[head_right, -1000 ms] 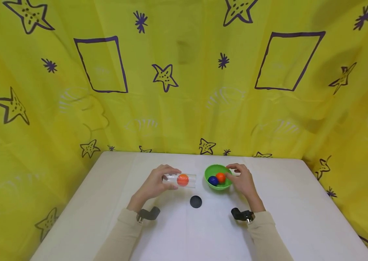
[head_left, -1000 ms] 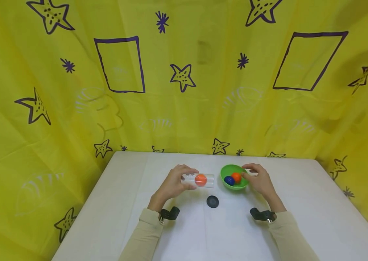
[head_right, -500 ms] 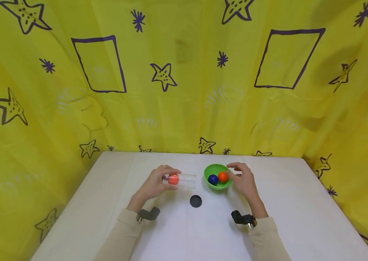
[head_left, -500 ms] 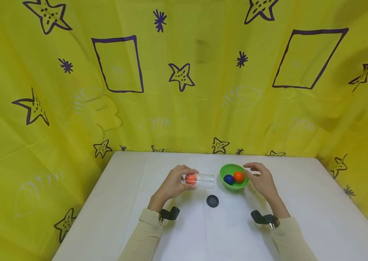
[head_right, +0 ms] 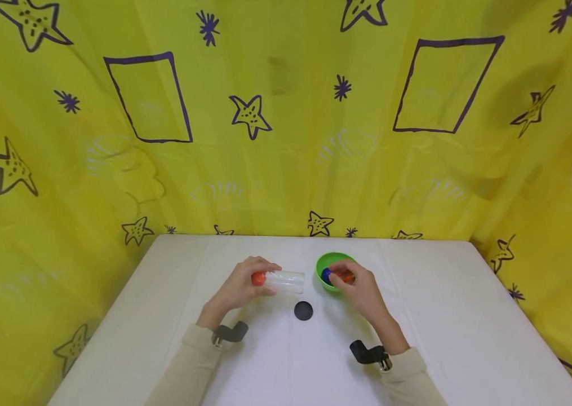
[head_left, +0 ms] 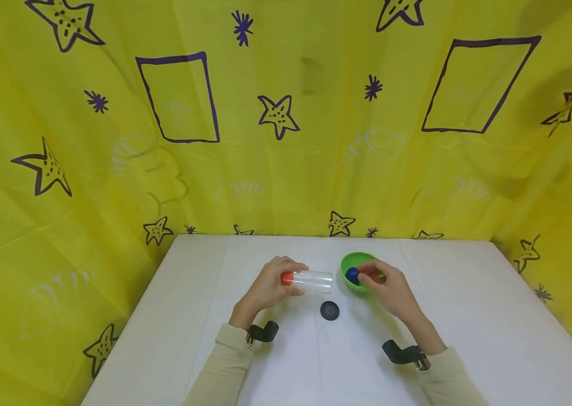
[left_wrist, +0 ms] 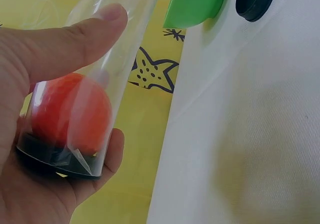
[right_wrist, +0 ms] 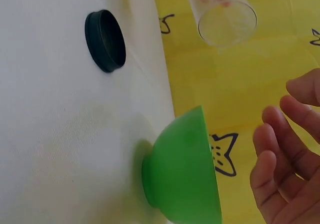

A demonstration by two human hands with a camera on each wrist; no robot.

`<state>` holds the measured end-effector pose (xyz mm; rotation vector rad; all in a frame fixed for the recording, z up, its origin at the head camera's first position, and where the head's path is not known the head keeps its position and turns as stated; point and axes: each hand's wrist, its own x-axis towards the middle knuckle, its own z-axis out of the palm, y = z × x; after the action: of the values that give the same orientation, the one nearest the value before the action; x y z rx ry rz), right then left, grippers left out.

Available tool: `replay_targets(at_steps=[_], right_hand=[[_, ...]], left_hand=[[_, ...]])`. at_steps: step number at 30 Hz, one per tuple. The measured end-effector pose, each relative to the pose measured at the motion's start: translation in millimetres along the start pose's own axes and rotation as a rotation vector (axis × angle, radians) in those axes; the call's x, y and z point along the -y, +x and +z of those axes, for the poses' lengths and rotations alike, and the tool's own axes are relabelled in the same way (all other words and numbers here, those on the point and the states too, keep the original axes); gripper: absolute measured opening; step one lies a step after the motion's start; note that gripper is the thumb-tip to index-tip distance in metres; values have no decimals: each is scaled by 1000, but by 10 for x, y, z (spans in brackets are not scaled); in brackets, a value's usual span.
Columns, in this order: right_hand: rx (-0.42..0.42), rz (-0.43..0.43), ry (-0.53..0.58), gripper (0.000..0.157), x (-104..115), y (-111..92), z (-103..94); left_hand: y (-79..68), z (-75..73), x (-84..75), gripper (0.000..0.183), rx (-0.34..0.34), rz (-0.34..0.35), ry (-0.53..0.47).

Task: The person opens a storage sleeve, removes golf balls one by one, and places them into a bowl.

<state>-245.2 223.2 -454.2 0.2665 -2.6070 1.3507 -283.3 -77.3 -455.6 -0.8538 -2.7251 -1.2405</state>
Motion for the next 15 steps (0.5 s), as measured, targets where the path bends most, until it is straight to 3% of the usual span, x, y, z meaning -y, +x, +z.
replay_targets(at_steps=[7, 15], right_hand=[[113, -36, 64, 24, 16, -34, 164], [231, 29, 111, 32, 57, -63, 307]], left_hand=[[-7, -4, -3, 49, 8, -15, -5], [-4, -7, 3, 47, 13, -18, 7]])
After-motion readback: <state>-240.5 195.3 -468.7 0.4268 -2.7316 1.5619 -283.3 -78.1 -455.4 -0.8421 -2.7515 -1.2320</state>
